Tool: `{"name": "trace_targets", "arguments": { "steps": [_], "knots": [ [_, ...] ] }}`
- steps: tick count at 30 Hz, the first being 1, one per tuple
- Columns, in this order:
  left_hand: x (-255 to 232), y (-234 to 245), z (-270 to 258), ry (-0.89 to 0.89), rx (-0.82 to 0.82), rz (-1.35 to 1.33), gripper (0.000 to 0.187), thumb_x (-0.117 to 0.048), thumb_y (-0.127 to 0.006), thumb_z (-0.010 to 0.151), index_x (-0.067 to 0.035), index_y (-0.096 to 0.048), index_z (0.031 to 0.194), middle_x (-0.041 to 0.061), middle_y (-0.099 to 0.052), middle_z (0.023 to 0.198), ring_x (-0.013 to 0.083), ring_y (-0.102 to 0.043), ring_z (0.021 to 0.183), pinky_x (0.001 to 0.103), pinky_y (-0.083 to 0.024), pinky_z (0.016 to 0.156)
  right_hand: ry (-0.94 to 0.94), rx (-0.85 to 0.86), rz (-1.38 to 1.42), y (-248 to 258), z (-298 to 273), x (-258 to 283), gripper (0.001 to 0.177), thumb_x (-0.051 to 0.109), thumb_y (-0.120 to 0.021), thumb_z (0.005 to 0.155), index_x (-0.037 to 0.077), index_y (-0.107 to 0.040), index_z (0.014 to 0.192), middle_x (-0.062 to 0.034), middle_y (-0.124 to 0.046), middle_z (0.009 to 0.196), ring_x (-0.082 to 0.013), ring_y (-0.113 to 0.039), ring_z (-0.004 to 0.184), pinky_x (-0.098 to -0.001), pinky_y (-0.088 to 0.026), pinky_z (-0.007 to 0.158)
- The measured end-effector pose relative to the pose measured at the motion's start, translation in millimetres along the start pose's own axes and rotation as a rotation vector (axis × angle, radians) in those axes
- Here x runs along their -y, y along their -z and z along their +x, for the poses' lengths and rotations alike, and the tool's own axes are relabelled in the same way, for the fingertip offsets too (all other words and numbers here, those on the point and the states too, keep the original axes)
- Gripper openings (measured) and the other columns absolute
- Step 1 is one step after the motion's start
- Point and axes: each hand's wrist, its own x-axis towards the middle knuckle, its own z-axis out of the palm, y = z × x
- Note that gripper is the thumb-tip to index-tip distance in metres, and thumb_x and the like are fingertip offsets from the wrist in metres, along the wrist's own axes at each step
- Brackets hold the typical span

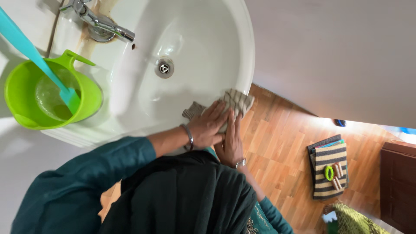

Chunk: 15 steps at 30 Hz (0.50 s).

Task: The person cleans a white bathroom sink using a striped cloth. They wipe the basin, faucet, and surrounding surfaces, occasionally rinsing the cloth under running water from the tap.

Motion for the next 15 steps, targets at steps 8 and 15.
{"name": "trace_targets", "arguments": {
  "steps": [8, 15],
  "knots": [
    [20.5, 5.8, 46.4, -0.179, -0.36, -0.066, 0.075, -0.04, -0.043, 0.104, -0.003, -0.017, 0.164, 0.027, -0.017, 0.168, 0.0471, -0.007, 0.16, 0.065, -0.015, 0.13, -0.025, -0.103, 0.02, 10.2, 64.3, -21.0, 0.098, 0.02, -0.074, 0.085, -0.002, -0.013, 0.159, -0.0459, -0.002, 0.161, -0.0542, -0.039, 0.141, -0.0524, -0.056, 0.097],
    [65.8, 110.7, 150.1, -0.039, -0.569, 0.205, 0.067, -0.04, -0.036, 0.102, -0.011, -0.026, 0.162, 0.019, -0.016, 0.169, 0.047, -0.008, 0.155, 0.062, -0.014, 0.121, 0.133, -0.139, -0.277, 46.0, 229.6, -59.0, 0.09, 0.029, -0.069, 0.096, 0.0, -0.017, 0.163, -0.0339, -0.039, 0.154, -0.052, -0.055, 0.131, -0.0516, -0.055, 0.1]
  ]
}}
